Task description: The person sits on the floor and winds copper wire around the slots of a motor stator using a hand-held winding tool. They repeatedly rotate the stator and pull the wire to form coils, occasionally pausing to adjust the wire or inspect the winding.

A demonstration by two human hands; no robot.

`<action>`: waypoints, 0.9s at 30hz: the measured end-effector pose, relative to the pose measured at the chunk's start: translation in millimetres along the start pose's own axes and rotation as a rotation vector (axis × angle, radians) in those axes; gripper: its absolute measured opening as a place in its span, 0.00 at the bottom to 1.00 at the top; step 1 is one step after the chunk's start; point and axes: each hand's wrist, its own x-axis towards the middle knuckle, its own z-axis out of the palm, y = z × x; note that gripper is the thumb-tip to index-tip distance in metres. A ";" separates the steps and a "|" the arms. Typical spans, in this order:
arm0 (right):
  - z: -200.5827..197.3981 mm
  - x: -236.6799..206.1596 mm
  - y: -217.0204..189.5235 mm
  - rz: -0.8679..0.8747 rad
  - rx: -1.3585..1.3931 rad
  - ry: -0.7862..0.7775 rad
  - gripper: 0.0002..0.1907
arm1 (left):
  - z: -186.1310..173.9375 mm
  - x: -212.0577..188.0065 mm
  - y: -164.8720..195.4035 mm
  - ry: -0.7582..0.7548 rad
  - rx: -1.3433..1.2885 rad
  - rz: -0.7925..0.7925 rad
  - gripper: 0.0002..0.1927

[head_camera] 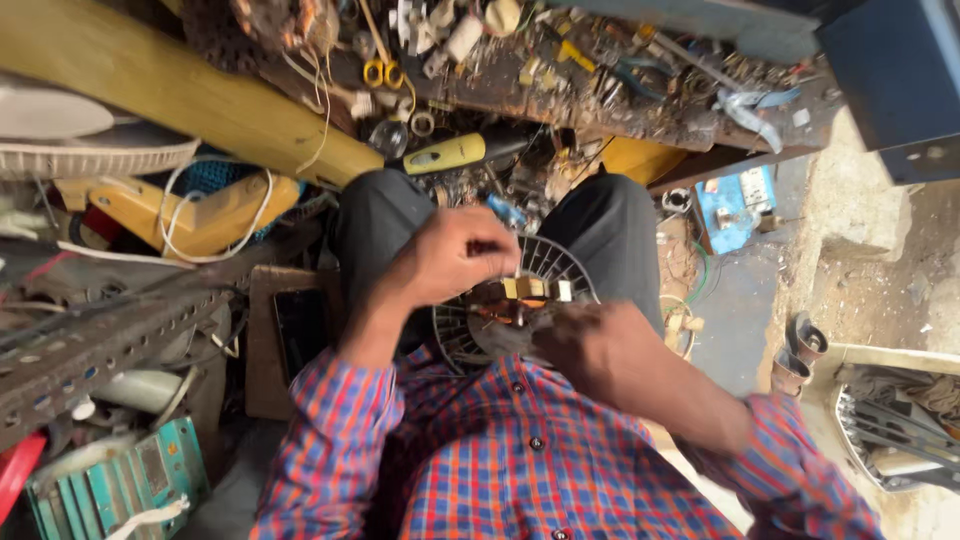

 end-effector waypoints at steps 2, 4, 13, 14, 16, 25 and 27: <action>-13.9 -12.3 -3.2 0.203 0.437 -0.013 0.08 | 15.4 -31.4 8.3 0.213 0.083 0.137 0.06; -14.1 -18.6 17.4 0.397 0.269 0.074 0.07 | 40.0 -55.2 7.5 0.297 0.553 0.517 0.04; 34.5 31.0 90.8 0.309 -0.016 0.404 0.05 | 31.4 1.8 -33.3 0.243 0.191 -0.018 0.11; 27.6 28.7 77.9 0.217 -0.134 0.357 0.07 | 19.1 12.3 -33.4 0.098 0.214 0.007 0.10; 21.9 16.9 41.8 0.157 -0.181 0.153 0.06 | 0.1 18.1 -30.2 -0.222 0.244 0.047 0.09; 26.9 -28.5 70.8 0.346 0.002 0.258 0.04 | 54.1 -65.1 3.4 0.306 0.704 0.587 0.03; 40.4 7.6 86.0 0.358 0.268 0.349 0.05 | 51.4 -54.5 1.3 0.297 0.335 0.490 0.01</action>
